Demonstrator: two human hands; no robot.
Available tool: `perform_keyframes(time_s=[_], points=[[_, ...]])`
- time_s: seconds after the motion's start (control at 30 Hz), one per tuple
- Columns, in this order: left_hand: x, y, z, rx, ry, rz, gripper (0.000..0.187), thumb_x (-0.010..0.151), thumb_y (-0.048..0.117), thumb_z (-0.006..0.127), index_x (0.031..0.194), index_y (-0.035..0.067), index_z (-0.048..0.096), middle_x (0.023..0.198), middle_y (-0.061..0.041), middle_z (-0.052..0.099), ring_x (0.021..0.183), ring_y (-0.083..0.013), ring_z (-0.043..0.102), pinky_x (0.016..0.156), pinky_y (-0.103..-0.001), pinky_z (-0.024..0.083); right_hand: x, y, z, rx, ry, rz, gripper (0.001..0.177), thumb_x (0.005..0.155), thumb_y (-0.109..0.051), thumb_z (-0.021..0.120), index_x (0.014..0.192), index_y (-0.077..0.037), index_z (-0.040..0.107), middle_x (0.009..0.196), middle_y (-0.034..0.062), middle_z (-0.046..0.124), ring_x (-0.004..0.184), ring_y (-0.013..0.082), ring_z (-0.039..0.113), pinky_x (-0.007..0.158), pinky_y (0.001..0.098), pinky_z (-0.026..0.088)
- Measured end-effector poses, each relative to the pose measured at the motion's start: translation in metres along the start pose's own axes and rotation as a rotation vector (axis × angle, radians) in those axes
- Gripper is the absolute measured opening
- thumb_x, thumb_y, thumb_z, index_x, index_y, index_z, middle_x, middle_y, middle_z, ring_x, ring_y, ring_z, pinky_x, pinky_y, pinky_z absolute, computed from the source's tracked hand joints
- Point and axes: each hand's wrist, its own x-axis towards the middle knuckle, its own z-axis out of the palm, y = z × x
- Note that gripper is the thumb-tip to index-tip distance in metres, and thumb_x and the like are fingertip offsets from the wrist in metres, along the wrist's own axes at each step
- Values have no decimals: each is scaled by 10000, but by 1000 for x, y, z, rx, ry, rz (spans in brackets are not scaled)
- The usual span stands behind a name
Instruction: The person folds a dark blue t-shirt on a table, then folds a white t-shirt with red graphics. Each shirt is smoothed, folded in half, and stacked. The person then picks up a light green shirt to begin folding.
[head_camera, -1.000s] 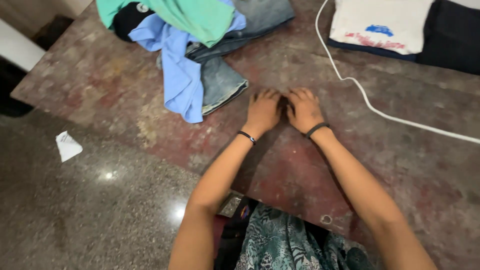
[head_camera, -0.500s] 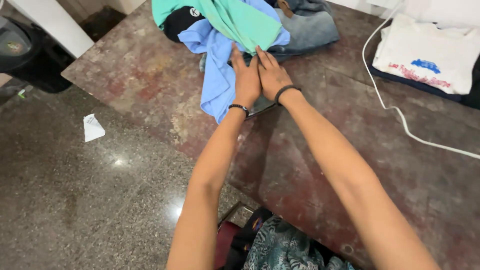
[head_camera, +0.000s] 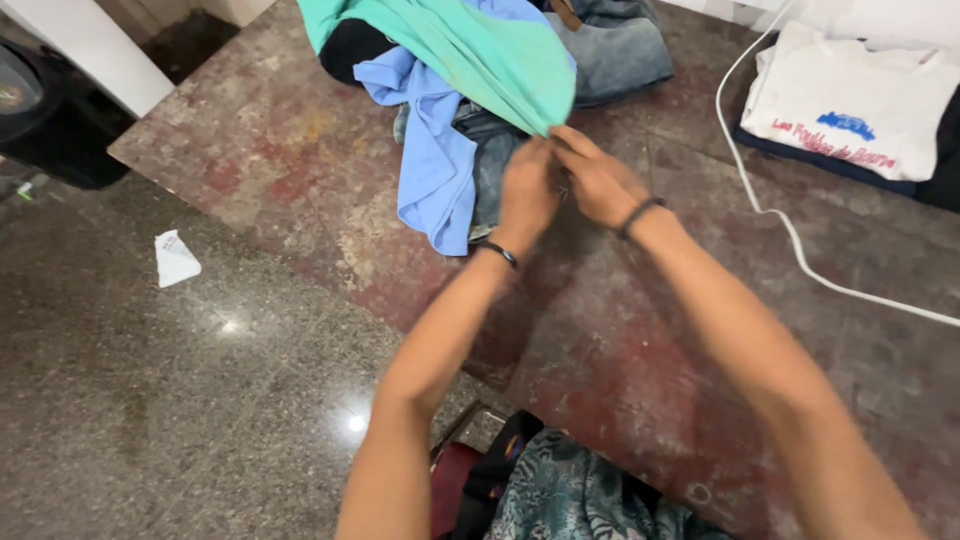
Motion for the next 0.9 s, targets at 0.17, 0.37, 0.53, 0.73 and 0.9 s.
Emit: perform_keyframes(time_s=[0.17, 0.37, 0.53, 0.73, 0.9], points=[[-48, 93, 9, -106, -165, -39, 472, 790, -37, 646, 1262, -38, 626, 1306, -261, 644, 1250, -442, 589, 1084, -481, 480, -98, -20, -40, -41, 133, -21, 497, 840, 51, 615, 1336, 33, 591, 1506, 208, 504, 1274, 423, 576, 979, 448, 527], [-82, 204, 39, -361, -295, -23, 433, 837, 5, 668, 1264, -34, 615, 1319, -220, 636, 1247, -412, 594, 1071, -460, 493, -215, -12, -49, -108, 517, 125, 201, 866, 29, 657, 1053, 7, 586, 1353, 221, 594, 1126, 390, 639, 924, 428, 546], [-109, 258, 60, -575, -330, 60, 465, 850, 14, 614, 1314, -16, 607, 1277, -206, 649, 1206, -394, 615, 1047, -463, 511, -288, 15, -60, -212, 733, 16, 353, 702, -88, 738, 957, -17, 505, 1196, 226, 569, 1015, 388, 582, 858, 444, 493], [-114, 250, 115, -581, -503, 18, 462, 928, 96, 675, 1373, 39, 563, 1155, -211, 657, 1097, -405, 630, 949, -481, 520, -329, 46, -68, -4, 553, 349, 378, 876, 32, 665, 1203, -21, 481, 1184, 151, 624, 948, 226, 666, 802, 320, 532], [-114, 223, 128, -678, -440, 55, 491, 943, 43, 632, 1422, 74, 527, 1204, -190, 664, 1115, -390, 639, 961, -473, 530, -328, 54, -63, 90, 513, 553, 509, 859, 17, 725, 1314, -19, 500, 1059, 86, 664, 736, 116, 634, 630, 269, 494]])
